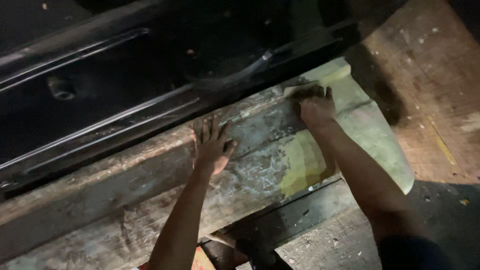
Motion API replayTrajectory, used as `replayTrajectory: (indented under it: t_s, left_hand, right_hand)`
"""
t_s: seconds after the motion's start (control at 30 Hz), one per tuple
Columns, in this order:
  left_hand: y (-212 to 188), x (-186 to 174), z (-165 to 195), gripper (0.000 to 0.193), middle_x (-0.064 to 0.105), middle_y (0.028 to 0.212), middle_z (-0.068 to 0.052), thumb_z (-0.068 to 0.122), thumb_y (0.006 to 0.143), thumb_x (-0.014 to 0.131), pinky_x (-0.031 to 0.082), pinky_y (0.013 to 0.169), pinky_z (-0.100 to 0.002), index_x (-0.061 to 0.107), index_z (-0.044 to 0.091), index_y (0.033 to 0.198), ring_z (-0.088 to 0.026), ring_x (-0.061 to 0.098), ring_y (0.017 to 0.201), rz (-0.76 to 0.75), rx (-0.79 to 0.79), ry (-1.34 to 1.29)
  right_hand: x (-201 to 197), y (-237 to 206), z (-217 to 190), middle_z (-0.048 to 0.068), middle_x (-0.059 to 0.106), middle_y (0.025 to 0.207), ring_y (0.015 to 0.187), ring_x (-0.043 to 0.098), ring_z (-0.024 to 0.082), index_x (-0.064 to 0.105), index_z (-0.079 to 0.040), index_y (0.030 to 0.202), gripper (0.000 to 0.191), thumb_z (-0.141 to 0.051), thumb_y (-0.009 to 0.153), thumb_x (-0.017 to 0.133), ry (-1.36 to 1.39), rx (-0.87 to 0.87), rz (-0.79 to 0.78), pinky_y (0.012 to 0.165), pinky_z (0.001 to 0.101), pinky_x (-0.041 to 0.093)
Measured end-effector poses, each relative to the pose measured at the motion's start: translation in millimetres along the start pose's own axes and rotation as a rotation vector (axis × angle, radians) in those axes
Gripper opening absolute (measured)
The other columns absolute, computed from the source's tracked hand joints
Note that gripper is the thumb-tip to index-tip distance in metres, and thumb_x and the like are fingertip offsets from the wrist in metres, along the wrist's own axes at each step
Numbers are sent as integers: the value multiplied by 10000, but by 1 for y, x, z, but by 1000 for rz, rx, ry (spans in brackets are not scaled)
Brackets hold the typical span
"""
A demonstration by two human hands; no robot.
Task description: The person sands a long wooden beam with sandpaper, moving along its length. The person then opens a small container and scrapes its contents onto a red packet.
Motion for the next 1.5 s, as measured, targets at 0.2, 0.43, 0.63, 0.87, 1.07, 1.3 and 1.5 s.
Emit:
replayTrajectory:
  t_s: [0.2,0.43,0.63,0.87,1.07,1.3,1.5]
  left_hand:
    - [-1,-2,-1,706,30,1716,-105,575,1002,397,12,1195,-704,265,252,1615,-396,-15,1564,36,8,3]
    - [1,3,-3,690,34,1727,-107,554,1020,412,9,1197,-723,279,233,1616,-383,-12,1585,-1,-8,28]
    - [2,6,-4,649,-10,1736,-105,491,1044,358,-6,1199,-703,201,249,1625,-360,-20,1586,-48,-20,5]
    - [-18,-2,-18,697,-12,1735,-75,414,1075,281,10,1251,-592,-24,156,1646,-267,37,1597,96,-177,-139]
    - [-126,2,-111,667,240,1744,-65,474,1015,406,308,1205,-603,296,273,1641,-320,370,1454,-4,-420,70]
    - [-168,23,-155,582,401,1577,-107,396,937,499,265,1097,-686,481,198,1484,-325,337,1445,386,-305,122]
    - [-168,23,-152,520,448,1560,-84,403,981,487,244,1146,-678,519,198,1457,-330,364,1452,377,-319,38]
  right_hand:
    - [21,-24,-84,141,779,923,873,756,312,798,-149,854,190,-235,875,630,20,-67,-67,749,517,592]
    - [-13,-7,-18,124,788,888,862,762,284,814,-160,825,466,-410,1040,485,-237,-23,122,1031,577,510]
    - [-14,-20,-93,141,786,996,916,768,296,818,-147,914,255,-213,922,572,-5,12,-16,759,463,609]
    - [-37,-34,-114,133,777,1071,992,749,316,812,-131,982,253,-213,936,577,109,-66,-143,831,487,592]
    - [-56,-15,-74,120,743,1142,1070,707,312,792,-164,1043,279,-237,929,548,-65,24,-4,941,538,525]
    - [-49,-108,-217,142,765,1087,1026,723,310,791,-140,1086,245,-206,980,580,285,-308,-101,924,476,562]
    - [-107,-192,-220,184,740,1132,1031,742,373,736,-146,1102,408,-245,726,612,285,-563,596,828,453,602]
Point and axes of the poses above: each hand's wrist, its own y-axis towards the middle knuckle, its own x-axis out of the palm, z = x × y, the point moved 3 cm from there along y, towards the middle knuckle
